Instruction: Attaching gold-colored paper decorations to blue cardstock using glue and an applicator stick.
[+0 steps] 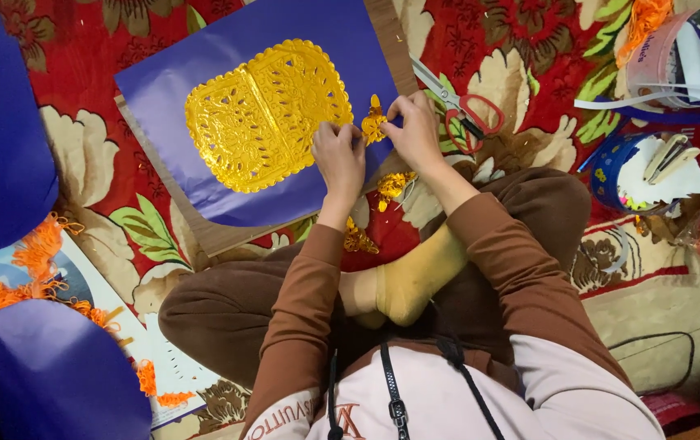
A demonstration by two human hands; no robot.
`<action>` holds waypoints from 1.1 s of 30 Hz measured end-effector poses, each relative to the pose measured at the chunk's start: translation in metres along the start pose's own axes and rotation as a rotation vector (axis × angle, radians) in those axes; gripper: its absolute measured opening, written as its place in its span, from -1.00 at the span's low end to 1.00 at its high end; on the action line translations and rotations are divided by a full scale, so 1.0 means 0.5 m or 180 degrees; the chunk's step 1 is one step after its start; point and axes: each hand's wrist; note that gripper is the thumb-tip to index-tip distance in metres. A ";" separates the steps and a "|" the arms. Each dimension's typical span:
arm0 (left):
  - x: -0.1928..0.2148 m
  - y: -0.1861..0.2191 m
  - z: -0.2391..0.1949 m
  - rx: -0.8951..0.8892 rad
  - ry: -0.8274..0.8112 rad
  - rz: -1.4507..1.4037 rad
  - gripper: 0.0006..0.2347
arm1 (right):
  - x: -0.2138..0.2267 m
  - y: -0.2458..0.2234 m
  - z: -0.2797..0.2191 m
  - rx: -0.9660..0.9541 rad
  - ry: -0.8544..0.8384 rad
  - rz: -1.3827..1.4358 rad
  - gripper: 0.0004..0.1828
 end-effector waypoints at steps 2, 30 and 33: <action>0.017 0.010 -0.004 -0.0118 0.0031 -0.0033 -0.81 | 0.005 -0.005 -0.004 0.0142 0.0070 0.0069 -0.73; -0.005 -0.029 -0.116 -0.0657 -0.0784 0.0912 -0.48 | 0.012 -0.022 -0.005 0.1370 0.0373 -0.0272 -0.59; 0.013 -0.023 -0.117 -0.0683 -0.0799 0.0916 -0.48 | 0.029 -0.025 -0.008 0.1458 0.0293 -0.0126 -0.55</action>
Point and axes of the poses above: each hand's wrist, its own z-axis towards the middle knuckle, its own x-axis out of the back of the hand, y = z × x, and after that the axes turned 3 degrees about -z, right-handed
